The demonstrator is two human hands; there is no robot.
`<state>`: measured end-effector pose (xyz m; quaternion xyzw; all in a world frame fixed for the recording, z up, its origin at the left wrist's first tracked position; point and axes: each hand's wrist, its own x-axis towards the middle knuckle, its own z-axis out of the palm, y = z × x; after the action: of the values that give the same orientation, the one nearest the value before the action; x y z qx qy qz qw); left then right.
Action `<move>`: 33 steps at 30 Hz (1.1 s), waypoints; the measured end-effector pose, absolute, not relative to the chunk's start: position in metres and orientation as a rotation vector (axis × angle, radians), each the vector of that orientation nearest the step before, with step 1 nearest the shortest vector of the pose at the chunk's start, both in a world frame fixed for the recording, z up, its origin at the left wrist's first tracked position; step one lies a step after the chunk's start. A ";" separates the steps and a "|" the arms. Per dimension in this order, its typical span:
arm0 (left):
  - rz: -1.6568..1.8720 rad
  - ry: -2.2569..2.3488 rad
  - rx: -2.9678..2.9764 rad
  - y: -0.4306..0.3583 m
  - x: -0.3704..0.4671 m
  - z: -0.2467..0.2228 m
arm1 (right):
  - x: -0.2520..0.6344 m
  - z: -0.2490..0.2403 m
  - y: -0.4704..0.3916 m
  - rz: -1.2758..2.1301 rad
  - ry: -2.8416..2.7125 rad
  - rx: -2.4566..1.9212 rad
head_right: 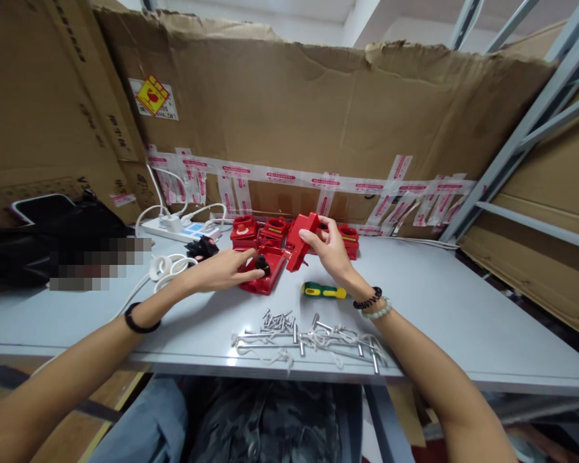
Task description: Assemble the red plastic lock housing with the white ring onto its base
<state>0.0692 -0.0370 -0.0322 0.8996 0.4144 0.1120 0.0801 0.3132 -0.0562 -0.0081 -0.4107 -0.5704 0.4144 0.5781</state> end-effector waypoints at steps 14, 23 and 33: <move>0.398 0.783 2.722 -0.021 0.052 -0.027 | 0.316 -0.004 -0.055 1.152 -1.232 -0.831; 0.427 0.710 2.753 -0.031 0.071 -0.036 | 0.317 -0.003 -0.056 1.129 -1.252 -0.873; 0.670 0.508 2.592 -0.049 0.101 -0.051 | 0.318 -0.004 -0.056 1.099 -1.289 -0.885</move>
<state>0.1005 -0.0490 -0.0507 0.9306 0.1825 0.2405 0.2069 0.3177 -0.0555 -0.0038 -0.3780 -0.5508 0.4697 0.5772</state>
